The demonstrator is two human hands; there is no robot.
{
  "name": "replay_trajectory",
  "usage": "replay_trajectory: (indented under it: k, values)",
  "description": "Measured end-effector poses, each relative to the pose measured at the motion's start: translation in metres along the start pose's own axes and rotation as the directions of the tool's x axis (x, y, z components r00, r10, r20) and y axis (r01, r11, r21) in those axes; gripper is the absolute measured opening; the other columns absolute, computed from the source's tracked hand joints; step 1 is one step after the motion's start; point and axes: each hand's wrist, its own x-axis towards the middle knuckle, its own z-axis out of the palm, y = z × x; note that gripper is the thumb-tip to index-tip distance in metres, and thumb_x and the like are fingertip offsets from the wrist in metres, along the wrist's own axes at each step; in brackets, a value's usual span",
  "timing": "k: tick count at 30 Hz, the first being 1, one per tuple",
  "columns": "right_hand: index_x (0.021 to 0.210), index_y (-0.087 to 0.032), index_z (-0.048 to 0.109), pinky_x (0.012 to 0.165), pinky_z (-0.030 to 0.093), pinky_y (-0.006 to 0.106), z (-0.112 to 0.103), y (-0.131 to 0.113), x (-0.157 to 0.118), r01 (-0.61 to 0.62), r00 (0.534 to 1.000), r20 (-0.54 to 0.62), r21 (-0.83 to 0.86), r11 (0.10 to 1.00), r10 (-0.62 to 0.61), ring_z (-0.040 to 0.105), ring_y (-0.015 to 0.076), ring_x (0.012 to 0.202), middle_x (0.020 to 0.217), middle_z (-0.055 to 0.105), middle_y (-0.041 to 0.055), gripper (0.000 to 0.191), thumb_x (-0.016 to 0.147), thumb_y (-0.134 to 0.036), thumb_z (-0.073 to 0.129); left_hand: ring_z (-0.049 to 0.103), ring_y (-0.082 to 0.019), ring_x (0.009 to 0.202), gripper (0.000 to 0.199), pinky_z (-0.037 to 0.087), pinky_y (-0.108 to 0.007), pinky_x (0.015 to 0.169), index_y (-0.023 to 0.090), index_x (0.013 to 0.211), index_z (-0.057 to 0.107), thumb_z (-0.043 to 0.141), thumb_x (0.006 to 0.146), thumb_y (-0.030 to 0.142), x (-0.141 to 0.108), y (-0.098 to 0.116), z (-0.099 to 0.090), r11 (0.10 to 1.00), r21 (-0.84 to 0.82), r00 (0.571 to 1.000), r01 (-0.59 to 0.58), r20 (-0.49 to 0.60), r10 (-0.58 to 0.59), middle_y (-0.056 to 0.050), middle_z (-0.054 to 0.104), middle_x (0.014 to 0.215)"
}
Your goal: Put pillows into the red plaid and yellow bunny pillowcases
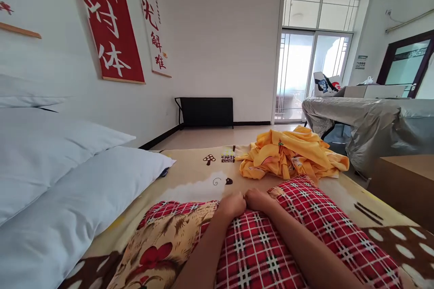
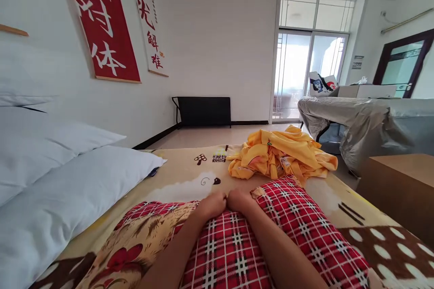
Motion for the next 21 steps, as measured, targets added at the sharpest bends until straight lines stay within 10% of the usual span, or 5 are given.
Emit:
replay_trajectory:
  k: [10, 21]
  values:
    - [0.094, -0.013, 0.063, 0.081, 0.051, 0.036, -0.001, 0.034, 0.008, -0.017, 1.0, -0.01, 0.084, 0.996, 0.018, 0.063, 0.015, 0.086, 0.095, 0.066, 0.0053, 0.032, 0.096, -0.04, 0.046, 0.063, -0.027, 0.104, 0.05, 0.046, -0.039, 0.09, 0.014, 0.094, 0.07, 0.035, 0.092, 0.049, 0.004, -0.043, -0.007, 0.996, -0.06, 0.997, 0.069, -0.013, -0.07, -0.018, 0.068, 0.111]
    - [0.084, -0.014, 0.062, 0.072, 0.046, 0.031, 0.001, 0.076, -0.002, -0.102, 0.989, -0.091, 0.147, 0.984, 0.116, 0.058, 0.014, 0.075, 0.086, 0.064, 0.0044, 0.036, 0.096, -0.041, 0.043, 0.062, -0.026, 0.11, 0.058, 0.047, -0.034, 0.092, 0.018, 0.104, 0.071, 0.025, 0.088, 0.048, -0.041, -0.145, 0.003, 0.979, -0.177, 0.972, 0.107, -0.188, -0.14, -0.011, 0.067, 0.118]
